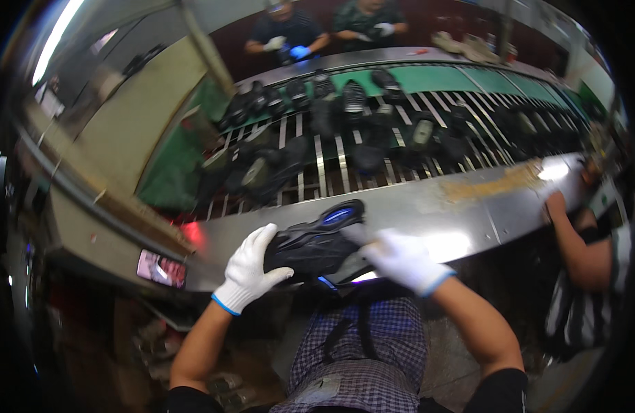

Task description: The person works on black sneakers on a conveyor belt, scraping surfaces with a small knife and applying adhesive or cleaner with a brush.

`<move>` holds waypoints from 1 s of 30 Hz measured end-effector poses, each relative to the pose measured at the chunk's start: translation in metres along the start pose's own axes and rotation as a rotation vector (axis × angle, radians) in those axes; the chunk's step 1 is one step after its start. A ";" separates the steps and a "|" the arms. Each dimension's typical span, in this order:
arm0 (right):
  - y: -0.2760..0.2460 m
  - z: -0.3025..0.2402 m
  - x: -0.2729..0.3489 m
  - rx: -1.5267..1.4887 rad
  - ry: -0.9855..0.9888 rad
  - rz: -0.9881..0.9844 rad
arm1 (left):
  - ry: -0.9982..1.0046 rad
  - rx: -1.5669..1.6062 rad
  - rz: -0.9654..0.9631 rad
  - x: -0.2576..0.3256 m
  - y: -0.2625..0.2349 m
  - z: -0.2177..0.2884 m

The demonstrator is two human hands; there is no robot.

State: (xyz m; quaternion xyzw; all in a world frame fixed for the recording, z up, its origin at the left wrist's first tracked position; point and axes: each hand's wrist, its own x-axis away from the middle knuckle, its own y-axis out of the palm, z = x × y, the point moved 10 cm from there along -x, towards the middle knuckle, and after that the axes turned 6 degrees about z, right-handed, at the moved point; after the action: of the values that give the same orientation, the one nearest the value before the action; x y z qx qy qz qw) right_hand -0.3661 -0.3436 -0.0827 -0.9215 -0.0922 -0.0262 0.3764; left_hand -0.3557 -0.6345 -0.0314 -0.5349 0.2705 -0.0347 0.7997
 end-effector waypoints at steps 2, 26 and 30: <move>-0.045 0.086 0.005 0.433 0.234 0.188 | -0.216 0.193 0.178 0.046 0.008 -0.035; 0.117 -0.026 0.106 -0.439 0.265 -0.169 | -0.753 1.464 -0.018 0.035 0.121 -0.010; 0.115 -0.035 0.095 -0.523 0.249 -0.160 | -0.754 1.478 -0.069 0.053 0.129 -0.006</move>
State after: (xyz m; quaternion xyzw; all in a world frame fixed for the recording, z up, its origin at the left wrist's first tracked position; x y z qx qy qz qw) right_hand -0.2506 -0.4346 -0.1256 -0.9667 -0.1076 -0.1913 0.1313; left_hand -0.3437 -0.6030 -0.1664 0.1443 -0.1247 -0.0467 0.9805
